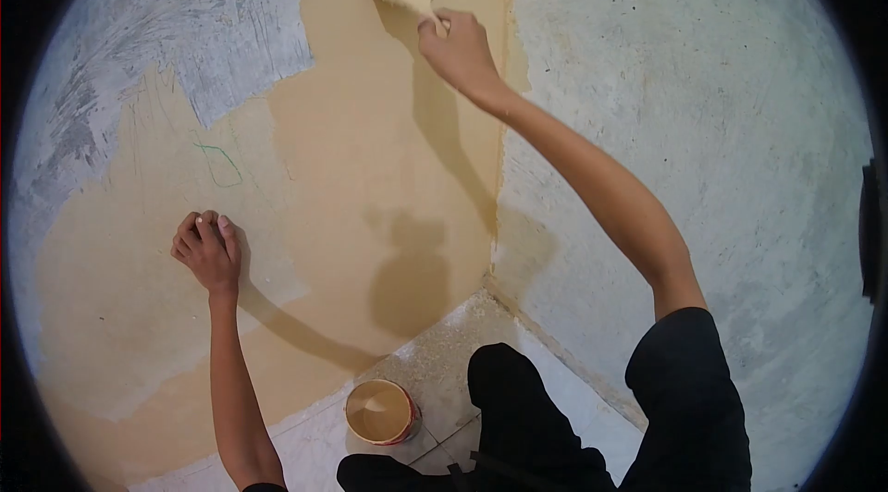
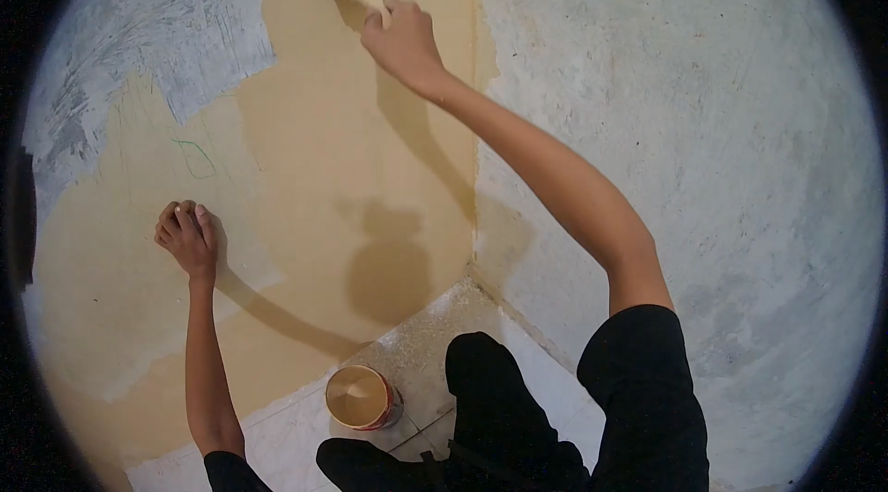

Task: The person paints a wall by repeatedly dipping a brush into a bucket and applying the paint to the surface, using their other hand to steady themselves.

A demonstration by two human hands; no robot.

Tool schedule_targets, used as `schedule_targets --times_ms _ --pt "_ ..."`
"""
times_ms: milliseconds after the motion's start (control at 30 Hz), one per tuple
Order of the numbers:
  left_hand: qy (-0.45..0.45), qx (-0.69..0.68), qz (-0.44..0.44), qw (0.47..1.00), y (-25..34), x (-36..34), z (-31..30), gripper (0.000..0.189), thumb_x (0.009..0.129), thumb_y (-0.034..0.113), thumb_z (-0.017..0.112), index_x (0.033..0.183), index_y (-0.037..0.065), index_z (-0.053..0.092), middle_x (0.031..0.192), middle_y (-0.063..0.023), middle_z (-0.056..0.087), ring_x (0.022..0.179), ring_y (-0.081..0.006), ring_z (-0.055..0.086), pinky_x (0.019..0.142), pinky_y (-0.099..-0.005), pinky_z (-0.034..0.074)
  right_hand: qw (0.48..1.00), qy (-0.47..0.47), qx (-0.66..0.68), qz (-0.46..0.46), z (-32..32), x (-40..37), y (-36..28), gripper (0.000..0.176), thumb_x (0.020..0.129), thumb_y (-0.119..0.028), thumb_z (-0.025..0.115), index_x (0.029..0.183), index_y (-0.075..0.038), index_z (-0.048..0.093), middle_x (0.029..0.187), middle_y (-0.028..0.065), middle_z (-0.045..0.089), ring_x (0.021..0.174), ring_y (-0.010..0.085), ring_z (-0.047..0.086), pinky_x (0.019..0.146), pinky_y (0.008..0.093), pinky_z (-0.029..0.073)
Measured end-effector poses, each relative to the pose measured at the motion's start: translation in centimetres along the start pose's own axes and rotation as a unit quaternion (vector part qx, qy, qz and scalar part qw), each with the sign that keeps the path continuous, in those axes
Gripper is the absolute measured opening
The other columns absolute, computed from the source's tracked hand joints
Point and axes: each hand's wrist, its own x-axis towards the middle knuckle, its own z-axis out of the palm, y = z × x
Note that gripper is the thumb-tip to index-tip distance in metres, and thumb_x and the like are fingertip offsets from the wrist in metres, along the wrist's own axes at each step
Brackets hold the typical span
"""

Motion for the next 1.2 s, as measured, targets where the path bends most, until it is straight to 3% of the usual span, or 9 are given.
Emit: schedule_targets --times_ms 33,267,467,533,667,733,833,1067,1200 --pt "0.007 -0.005 0.002 1.0 -0.1 0.0 0.0 0.021 0.093 0.03 0.056 0.101 0.011 0.061 0.114 -0.0078 0.054 0.109 -0.0277 0.047 0.094 -0.043 0.032 1.0 -0.007 -0.017 0.008 0.5 -1.1 0.2 0.036 0.086 -0.026 0.056 0.078 0.01 0.058 0.073 0.0314 0.058 0.078 0.0482 0.061 0.069 0.0479 0.047" --pt "-0.007 -0.003 -0.003 1.0 -0.1 -0.1 -0.1 0.018 0.093 0.029 0.057 0.099 0.012 0.061 0.114 -0.0078 0.054 0.109 -0.0275 0.047 0.094 -0.043 0.032 0.995 -0.073 -0.013 0.064 -1.4 -4.4 1.1 0.037 0.087 -0.026 0.056 0.075 0.01 0.055 0.072 0.0342 0.054 0.069 0.0487 0.057 0.066 0.0491 0.045" --pt "-0.006 0.004 -0.003 1.0 0.0 0.1 -0.2 0.018 0.093 0.029 0.057 0.097 0.013 0.062 0.114 -0.0076 0.055 0.108 -0.0274 0.048 0.094 -0.0429 0.033 0.999 0.003 0.041 0.005 -0.1 1.5 -1.5 0.036 0.087 -0.026 0.056 0.075 0.008 0.057 0.072 0.032 0.058 0.071 0.0475 0.059 0.067 0.0488 0.046" --pt "0.003 0.005 0.002 1.0 0.1 0.1 -0.2 0.017 0.093 0.029 0.057 0.097 0.013 0.062 0.113 -0.0075 0.054 0.107 -0.0268 0.048 0.093 -0.0426 0.033 0.999 0.029 -0.024 -0.036 1.3 0.6 0.1 0.033 0.091 -0.026 0.054 0.086 0.005 0.061 0.07 0.0248 0.058 0.063 0.0283 0.058 0.064 0.0411 0.045" --pt "-0.009 0.0 -0.005 1.0 0.2 0.3 -0.5 0.017 0.093 0.029 0.057 0.097 0.012 0.062 0.112 -0.0074 0.054 0.106 -0.0264 0.049 0.092 -0.0419 0.033 0.998 -0.052 -0.011 0.021 0.9 -6.7 2.1 0.033 0.092 -0.026 0.054 0.081 0.005 0.058 0.067 0.0263 0.052 0.058 0.0298 0.054 0.06 0.0409 0.043" --pt "-0.005 -0.005 -0.002 1.0 0.2 0.4 -0.5 0.018 0.093 0.029 0.057 0.096 0.012 0.061 0.111 -0.0072 0.054 0.105 -0.0262 0.049 0.091 -0.0413 0.033 0.987 -0.124 -0.025 0.1 -0.7 -9.9 1.9 0.031 0.089 -0.022 0.055 0.085 0.008 0.06 0.081 0.0321 0.06 0.081 0.0481 0.061 0.07 0.0483 0.047" --pt "0.0 -0.005 -0.001 1.0 0.3 0.4 -0.5 0.018 0.093 0.029 0.056 0.096 0.012 0.061 0.111 -0.0072 0.054 0.105 -0.0266 0.049 0.091 -0.0412 0.033 0.98 -0.128 -0.014 0.149 -2.3 -10.9 1.7 0.033 0.089 -0.023 0.056 0.081 0.009 0.058 0.078 0.032 0.058 0.074 0.0472 0.058 0.067 0.0464 0.045" --pt "0.005 0.006 0.009 1.0 0.2 0.4 -0.3 0.018 0.093 0.03 0.057 0.096 0.012 0.062 0.111 -0.0073 0.054 0.105 -0.0268 0.048 0.092 -0.042 0.032 1.0 0.017 0.021 -0.001 -1.2 -2.4 0.0 0.035 0.09 -0.024 0.056 0.079 0.01 0.055 0.07 0.0304 0.054 0.06 0.0397 0.049 0.066 0.0444 0.045" --pt "0.001 0.003 0.005 1.0 0.3 0.4 -0.4 0.018 0.093 0.03 0.057 0.096 0.013 0.061 0.11 -0.0072 0.054 0.105 -0.0266 0.048 0.091 -0.0422 0.033 0.998 0.026 0.057 0.005 -0.2 -1.0 -1.6 0.036 0.09 -0.024 0.055 0.08 0.01 0.055 0.069 0.0295 0.055 0.061 0.0372 0.053 0.067 0.0441 0.045"
